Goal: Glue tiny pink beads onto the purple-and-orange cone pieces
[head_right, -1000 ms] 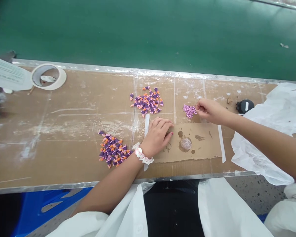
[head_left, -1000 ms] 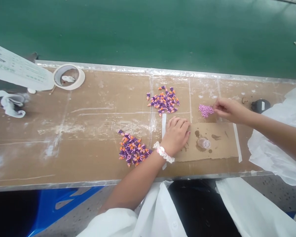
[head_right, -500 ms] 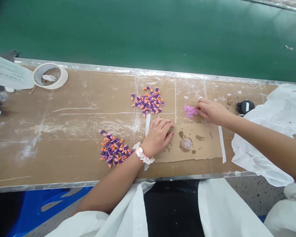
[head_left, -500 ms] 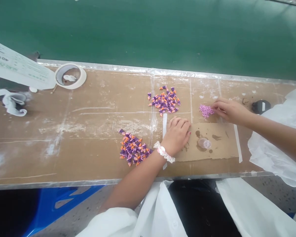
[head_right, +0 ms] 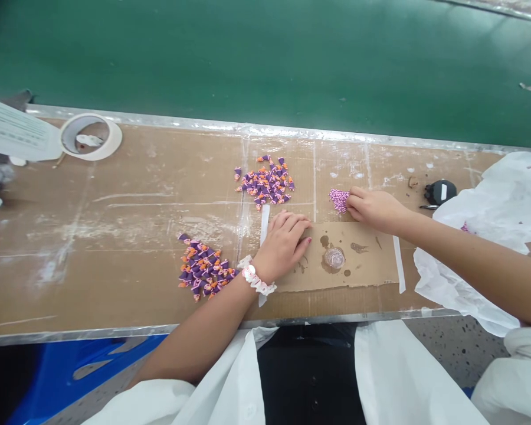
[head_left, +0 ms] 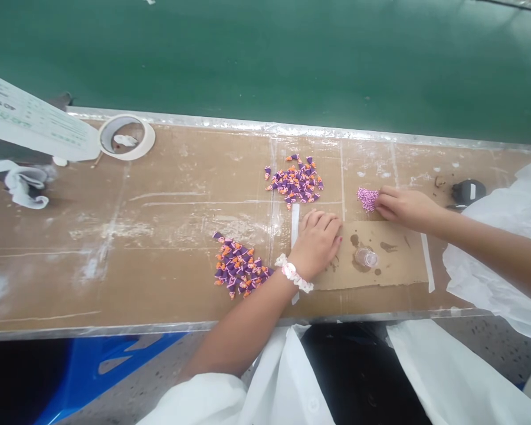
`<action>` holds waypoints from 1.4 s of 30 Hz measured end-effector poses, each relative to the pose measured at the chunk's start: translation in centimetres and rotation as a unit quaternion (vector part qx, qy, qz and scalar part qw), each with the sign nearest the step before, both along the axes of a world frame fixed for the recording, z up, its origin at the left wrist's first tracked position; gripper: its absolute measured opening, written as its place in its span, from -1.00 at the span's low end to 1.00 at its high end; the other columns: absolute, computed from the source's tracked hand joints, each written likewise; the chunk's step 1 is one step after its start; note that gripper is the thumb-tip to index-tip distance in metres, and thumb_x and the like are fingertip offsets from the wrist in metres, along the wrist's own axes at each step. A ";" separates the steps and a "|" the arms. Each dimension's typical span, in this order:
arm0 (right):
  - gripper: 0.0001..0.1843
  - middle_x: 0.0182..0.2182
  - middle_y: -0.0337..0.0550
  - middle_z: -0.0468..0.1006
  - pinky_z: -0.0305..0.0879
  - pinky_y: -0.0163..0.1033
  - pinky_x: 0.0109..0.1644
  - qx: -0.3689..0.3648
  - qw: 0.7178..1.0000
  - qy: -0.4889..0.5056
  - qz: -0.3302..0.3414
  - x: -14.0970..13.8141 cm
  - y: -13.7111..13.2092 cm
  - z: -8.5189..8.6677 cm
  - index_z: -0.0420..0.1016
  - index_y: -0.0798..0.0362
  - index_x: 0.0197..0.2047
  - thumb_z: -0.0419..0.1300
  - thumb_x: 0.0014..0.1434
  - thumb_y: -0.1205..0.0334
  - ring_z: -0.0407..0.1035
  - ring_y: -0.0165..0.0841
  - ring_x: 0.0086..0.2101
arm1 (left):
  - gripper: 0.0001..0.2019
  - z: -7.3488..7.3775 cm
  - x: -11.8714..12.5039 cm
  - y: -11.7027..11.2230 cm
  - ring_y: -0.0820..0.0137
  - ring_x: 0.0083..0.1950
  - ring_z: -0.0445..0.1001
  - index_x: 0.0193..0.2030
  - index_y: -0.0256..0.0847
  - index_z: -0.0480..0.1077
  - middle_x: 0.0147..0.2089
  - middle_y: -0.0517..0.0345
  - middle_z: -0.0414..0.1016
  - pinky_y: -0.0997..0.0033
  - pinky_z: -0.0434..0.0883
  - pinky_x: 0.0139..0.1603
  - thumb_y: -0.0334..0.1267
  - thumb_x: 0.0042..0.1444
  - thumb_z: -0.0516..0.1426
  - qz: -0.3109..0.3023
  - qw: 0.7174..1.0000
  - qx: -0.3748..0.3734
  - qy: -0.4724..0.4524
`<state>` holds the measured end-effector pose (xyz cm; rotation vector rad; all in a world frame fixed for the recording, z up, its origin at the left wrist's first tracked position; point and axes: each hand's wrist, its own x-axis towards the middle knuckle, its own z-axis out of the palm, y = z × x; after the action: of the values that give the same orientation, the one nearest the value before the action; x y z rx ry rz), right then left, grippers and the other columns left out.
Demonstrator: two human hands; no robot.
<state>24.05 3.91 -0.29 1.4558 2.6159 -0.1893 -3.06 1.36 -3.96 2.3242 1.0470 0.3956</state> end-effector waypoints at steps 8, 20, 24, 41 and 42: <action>-0.71 -0.31 -0.07 0.53 0.11 -0.29 -0.54 0.000 1.000 0.011 -0.005 0.6 0.3 0.2 0.49 0.05 -0.30 -0.03 0.27 0.18 0.30 -0.41 -0.53 | -0.73 0.0 0.0 0.0 0.16 0.25 0.28 0.05 -0.26 0.39 0.14 -0.05 0.46 -0.04 0.18 0.39 -0.30 0.27 0.02 -0.001 1.000 0.000 0.001; -0.65 -0.26 -0.06 0.54 0.08 -0.29 -0.53 -0.012 1.000 0.023 0.015 0.6 0.2 -0.1 0.52 0.07 -0.23 -0.06 0.36 0.13 0.33 -0.40 -0.50 | -0.74 0.0 0.0 0.0 0.17 0.25 0.28 0.05 -0.23 0.38 0.14 -0.01 0.45 -0.02 0.16 0.41 -0.29 0.28 0.01 -0.002 1.000 -0.006 0.002; -0.64 -0.28 -0.04 0.52 0.00 -0.30 -0.55 -0.013 1.000 -0.008 0.012 0.0 0.1 -0.1 0.50 0.08 -0.26 -0.09 0.34 0.16 0.25 -0.42 -0.54 | -0.74 -0.1 0.0 -0.1 0.17 0.25 0.27 0.05 -0.24 0.38 0.14 -0.02 0.45 -0.02 0.17 0.39 -0.29 0.28 0.01 0.000 1.000 -0.002 -0.001; -0.54 -0.19 0.08 0.59 0.34 -0.08 -0.34 0.100 0.981 -0.018 -0.164 4.2 2.3 3.6 0.50 0.01 -0.15 -0.20 0.35 0.07 0.45 -0.19 -0.31 | -0.76 -0.2 0.1 -0.1 0.18 0.25 0.27 0.03 -0.21 0.38 0.13 0.01 0.46 -0.02 0.16 0.40 -0.29 0.28 0.01 0.000 1.000 -0.005 -0.006; -0.51 -0.18 0.07 0.60 0.40 -0.05 -0.26 0.085 0.985 -0.014 -0.151 3.6 2.0 3.0 0.51 0.04 -0.10 -0.19 0.36 0.01 0.47 -0.15 -0.24 | -0.76 -0.2 0.1 -0.1 0.17 0.25 0.27 0.03 -0.22 0.38 0.13 0.01 0.46 -0.02 0.16 0.40 -0.29 0.28 0.01 0.000 1.000 -0.006 -0.006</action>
<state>27.66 5.88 2.70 1.8956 2.4264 0.0246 -2.97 1.23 -4.19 2.3091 1.0407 0.4009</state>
